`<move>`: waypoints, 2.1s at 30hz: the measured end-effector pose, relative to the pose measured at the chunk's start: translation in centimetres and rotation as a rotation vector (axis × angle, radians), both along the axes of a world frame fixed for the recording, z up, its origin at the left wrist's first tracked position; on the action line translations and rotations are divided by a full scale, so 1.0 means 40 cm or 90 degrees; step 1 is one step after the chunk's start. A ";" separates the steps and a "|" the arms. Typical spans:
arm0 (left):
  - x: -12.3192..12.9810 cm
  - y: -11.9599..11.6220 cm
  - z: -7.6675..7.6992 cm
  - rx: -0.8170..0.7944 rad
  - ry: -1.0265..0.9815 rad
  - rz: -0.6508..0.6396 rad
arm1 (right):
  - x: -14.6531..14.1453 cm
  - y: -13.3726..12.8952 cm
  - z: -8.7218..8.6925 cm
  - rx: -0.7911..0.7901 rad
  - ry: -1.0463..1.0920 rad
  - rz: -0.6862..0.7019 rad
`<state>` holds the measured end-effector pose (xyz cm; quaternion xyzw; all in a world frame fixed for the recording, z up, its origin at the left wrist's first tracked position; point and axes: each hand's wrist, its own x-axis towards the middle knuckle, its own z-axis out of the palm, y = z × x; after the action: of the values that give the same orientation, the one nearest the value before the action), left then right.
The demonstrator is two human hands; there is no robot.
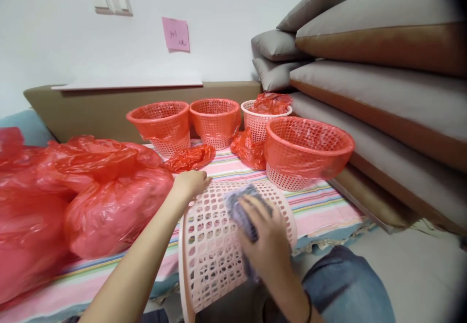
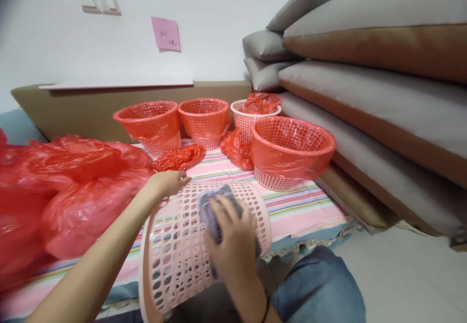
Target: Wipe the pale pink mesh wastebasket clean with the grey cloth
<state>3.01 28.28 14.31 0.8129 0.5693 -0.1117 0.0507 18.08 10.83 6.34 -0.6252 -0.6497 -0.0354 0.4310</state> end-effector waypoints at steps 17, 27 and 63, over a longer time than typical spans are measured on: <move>0.000 -0.045 0.010 0.006 -0.022 0.006 | -0.004 -0.020 0.018 -0.019 0.003 -0.031; -0.017 -0.061 0.004 0.005 -0.070 0.026 | -0.188 -0.073 0.026 0.001 0.001 0.136; -0.012 -0.050 -0.012 -0.002 -0.091 0.066 | -0.177 -0.051 0.002 0.039 -0.054 0.110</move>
<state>2.51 26.28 13.82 0.7880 0.6056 -0.0514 0.0981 10.99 8.80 6.40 -0.5516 -0.7173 -0.0446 0.4234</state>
